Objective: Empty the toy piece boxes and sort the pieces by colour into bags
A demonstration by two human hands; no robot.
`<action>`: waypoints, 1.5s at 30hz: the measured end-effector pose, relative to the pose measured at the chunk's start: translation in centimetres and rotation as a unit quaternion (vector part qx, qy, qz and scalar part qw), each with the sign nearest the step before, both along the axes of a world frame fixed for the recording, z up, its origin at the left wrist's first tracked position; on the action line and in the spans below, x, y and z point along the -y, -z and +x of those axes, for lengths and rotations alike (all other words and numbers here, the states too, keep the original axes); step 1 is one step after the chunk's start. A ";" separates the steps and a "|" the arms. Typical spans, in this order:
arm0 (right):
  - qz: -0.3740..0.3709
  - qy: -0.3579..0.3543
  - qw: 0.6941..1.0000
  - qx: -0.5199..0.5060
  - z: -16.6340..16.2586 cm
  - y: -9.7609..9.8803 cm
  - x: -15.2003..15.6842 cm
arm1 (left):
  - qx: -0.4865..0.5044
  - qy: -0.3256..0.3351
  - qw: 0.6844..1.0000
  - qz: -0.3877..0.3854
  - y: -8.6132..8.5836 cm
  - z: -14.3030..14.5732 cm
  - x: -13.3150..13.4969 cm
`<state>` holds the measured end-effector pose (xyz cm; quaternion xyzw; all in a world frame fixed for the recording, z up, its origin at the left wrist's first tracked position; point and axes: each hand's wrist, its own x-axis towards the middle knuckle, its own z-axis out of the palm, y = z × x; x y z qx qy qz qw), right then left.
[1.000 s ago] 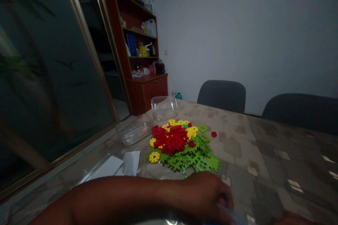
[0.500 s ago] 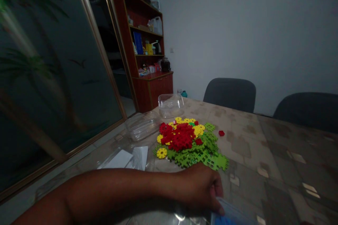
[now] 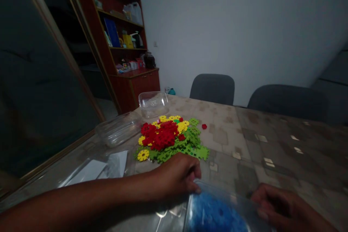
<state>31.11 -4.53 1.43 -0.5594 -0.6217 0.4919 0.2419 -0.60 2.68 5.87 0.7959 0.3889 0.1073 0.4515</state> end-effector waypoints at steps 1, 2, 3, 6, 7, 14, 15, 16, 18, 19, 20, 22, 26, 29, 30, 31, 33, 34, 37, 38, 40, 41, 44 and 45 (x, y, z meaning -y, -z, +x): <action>0.002 0.007 1.000 -0.011 -0.1 -0.1 -0.1 | 0.004 -0.002 1.000 0.003 0.0 -0.1 0.1; 0.004 0.018 1.000 -0.024 -0.3 -0.1 -0.1 | 0.005 -0.005 1.000 0.006 -0.1 -0.1 0.2; 0.005 0.028 0.999 -0.035 -0.4 0.0 -0.1 | 0.005 -0.006 1.000 0.007 -0.3 -0.1 0.4; 0.003 0.034 0.998 -0.047 -0.8 0.3 -0.1 | 0.005 -0.007 1.000 0.026 -0.9 0.0 0.8; 0.001 0.028 0.999 -0.045 -0.9 0.2 -0.1 | 0.003 -0.004 0.999 0.037 -1.1 0.1 0.9; 0.011 -0.007 1.000 -0.018 -1.3 -0.8 -0.4 | -0.047 0.008 0.998 0.037 -1.8 -0.3 0.9; 0.015 -0.012 1.000 -0.019 -1.2 -0.9 -0.5 | -0.047 0.010 0.998 0.038 -1.7 -0.5 0.9; 0.016 -0.020 0.999 -0.023 -1.2 -1.0 -0.6 | -0.046 0.012 0.998 0.042 -1.7 -0.5 0.8; 0.018 -0.035 0.999 -0.022 -1.3 -1.4 -1.0 | -0.045 0.015 0.998 0.052 -1.6 -0.5 0.6; 0.022 -0.041 0.999 -0.012 -1.6 -1.7 -1.2 | -0.044 0.017 0.997 0.056 -1.6 -0.4 0.5; 0.027 -0.048 0.998 0.000 -2.1 -2.1 -1.5 | -0.044 0.021 0.997 0.057 -1.6 -0.3 0.4; 0.034 -0.063 0.997 0.022 -3.5 -2.9 -2.0 | -0.043 0.025 0.997 0.057 -1.5 0.2 0.1; 0.040 -0.077 0.996 0.029 -6.5 -3.9 -2.8 | -0.042 0.034 0.996 0.071 -1.3 0.7 -0.6; 0.050 -0.065 0.996 0.023 -7.3 -3.6 -3.0 | -0.041 0.027 0.996 0.071 -0.8 0.6 -1.0; 0.053 -0.064 0.996 0.025 -7.3 -3.5 -2.9 | -0.040 0.024 0.996 0.069 -0.7 0.5 -1.1; 0.058 -0.064 0.996 0.030 -7.2 -3.4 -2.9 | -0.037 0.023 0.997 0.068 -0.6 0.5 -1.1; 0.081 -0.064 0.994 0.047 -7.1 -3.4 -2.7 | -0.030 0.022 0.997 0.072 -0.8 0.5 -1.1; 0.097 -0.064 0.992 0.054 -7.0 -3.5 -2.6 | -0.027 0.022 0.997 0.074 -1.0 0.5 -1.0; 0.144 -0.063 0.985 0.065 -6.8 -4.0 -2.4 | -0.030 0.024 0.996 0.076 -1.7 0.6 -1.0; 0.156 -0.061 0.984 0.067 -6.8 -4.1 -2.4 | -0.033 0.027 0.996 0.076 -1.9 0.6 -1.1; 0.171 -0.056 0.981 0.070 -6.9 -4.2 -2.4 | -0.034 0.031 0.996 0.074 -2.1 0.6 -1.3; 0.174 -0.055 0.981 0.069 -6.9 -4.2 -2.4 | -0.033 0.033 0.996 0.071 -2.0 0.6 -1.4; 0.171 -0.062 0.982 0.058 -7.0 -4.1 -2.6 | -0.022 0.039 0.998 0.041 -1.6 0.5 -1.8; 0.171 -0.065 0.982 0.054 -7.0 -4.1 -2.6 | -0.018 0.041 0.999 0.027 -1.5 0.5 -1.9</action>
